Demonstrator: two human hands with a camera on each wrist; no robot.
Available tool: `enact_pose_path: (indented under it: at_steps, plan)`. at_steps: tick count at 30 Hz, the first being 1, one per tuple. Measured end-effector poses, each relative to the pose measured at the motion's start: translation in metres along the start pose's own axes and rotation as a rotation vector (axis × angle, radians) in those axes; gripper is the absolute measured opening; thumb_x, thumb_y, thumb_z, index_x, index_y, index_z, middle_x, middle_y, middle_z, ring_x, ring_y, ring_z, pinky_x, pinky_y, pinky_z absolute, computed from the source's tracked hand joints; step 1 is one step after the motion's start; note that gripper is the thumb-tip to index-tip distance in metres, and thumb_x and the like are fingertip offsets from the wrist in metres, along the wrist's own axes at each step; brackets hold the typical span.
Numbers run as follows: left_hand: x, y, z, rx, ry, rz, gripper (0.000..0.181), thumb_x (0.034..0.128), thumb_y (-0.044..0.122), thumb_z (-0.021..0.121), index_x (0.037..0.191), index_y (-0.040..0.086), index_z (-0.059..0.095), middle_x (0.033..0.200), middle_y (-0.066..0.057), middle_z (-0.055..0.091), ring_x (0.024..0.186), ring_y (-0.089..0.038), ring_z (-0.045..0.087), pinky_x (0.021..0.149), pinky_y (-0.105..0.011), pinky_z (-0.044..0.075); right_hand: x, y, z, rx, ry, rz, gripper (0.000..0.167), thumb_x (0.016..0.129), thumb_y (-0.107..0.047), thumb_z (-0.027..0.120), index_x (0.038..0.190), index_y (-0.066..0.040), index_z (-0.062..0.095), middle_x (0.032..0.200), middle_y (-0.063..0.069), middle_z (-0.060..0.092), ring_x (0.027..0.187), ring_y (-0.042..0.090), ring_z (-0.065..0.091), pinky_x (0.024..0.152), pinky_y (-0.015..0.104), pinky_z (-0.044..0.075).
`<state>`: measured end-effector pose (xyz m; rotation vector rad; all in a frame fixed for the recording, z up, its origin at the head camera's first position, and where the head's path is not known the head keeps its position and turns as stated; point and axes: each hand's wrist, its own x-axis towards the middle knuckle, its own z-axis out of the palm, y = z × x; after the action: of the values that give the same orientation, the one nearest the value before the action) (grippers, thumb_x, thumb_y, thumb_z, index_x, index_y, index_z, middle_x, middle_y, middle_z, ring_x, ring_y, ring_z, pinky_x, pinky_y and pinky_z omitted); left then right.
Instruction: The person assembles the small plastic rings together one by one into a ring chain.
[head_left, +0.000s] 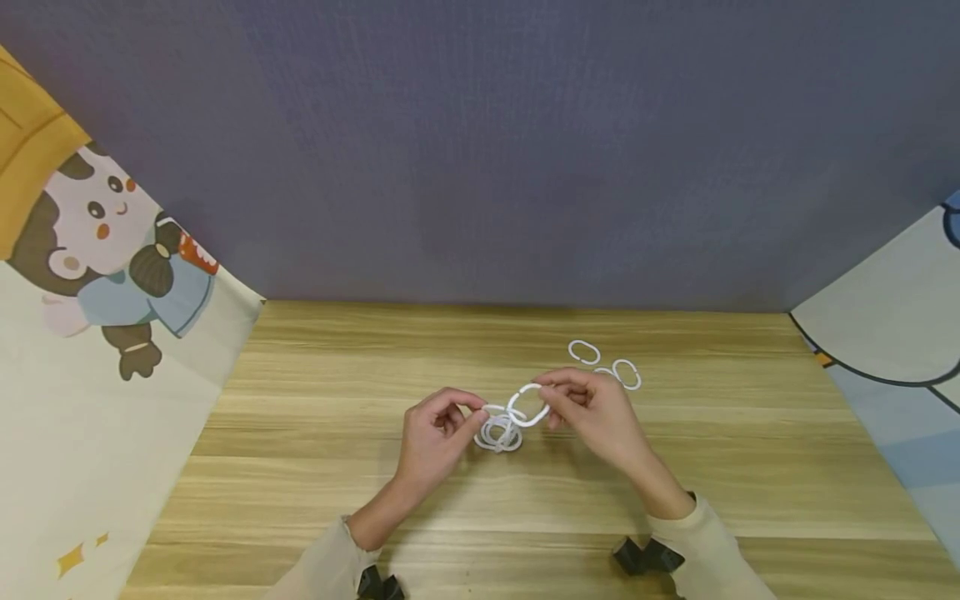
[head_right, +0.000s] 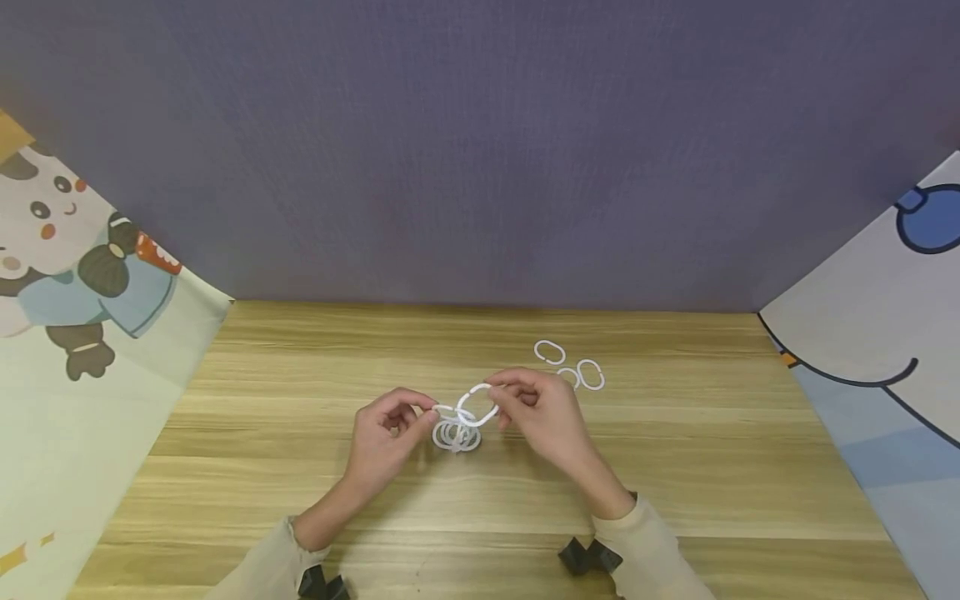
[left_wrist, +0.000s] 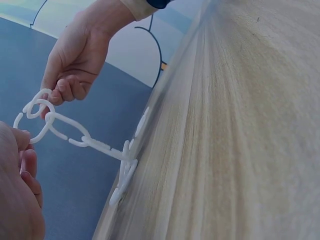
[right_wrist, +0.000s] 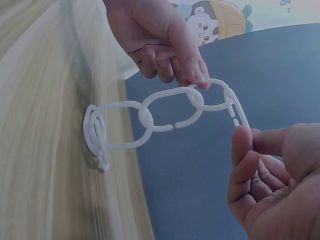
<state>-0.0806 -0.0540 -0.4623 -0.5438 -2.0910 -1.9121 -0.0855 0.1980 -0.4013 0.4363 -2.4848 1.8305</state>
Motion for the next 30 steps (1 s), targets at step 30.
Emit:
enact_pose_path:
  at_steps: [30]
  plan:
    - [-0.0006,0.0028,0.0031,0.029,-0.094,-0.13,0.006,0.1006,0.004,0.081,0.106,0.006,0.081,0.099,-0.011,0.077,0.065,-0.006,0.054,0.055,-0.018,0.044,-0.0012,-0.0056,-0.0031,0.083,0.063,0.04,0.011,0.103,0.006,0.071,0.111,0.014,0.069,0.082,0.021,0.075,0.062,0.017,0.074,0.051,0.022,0.053]
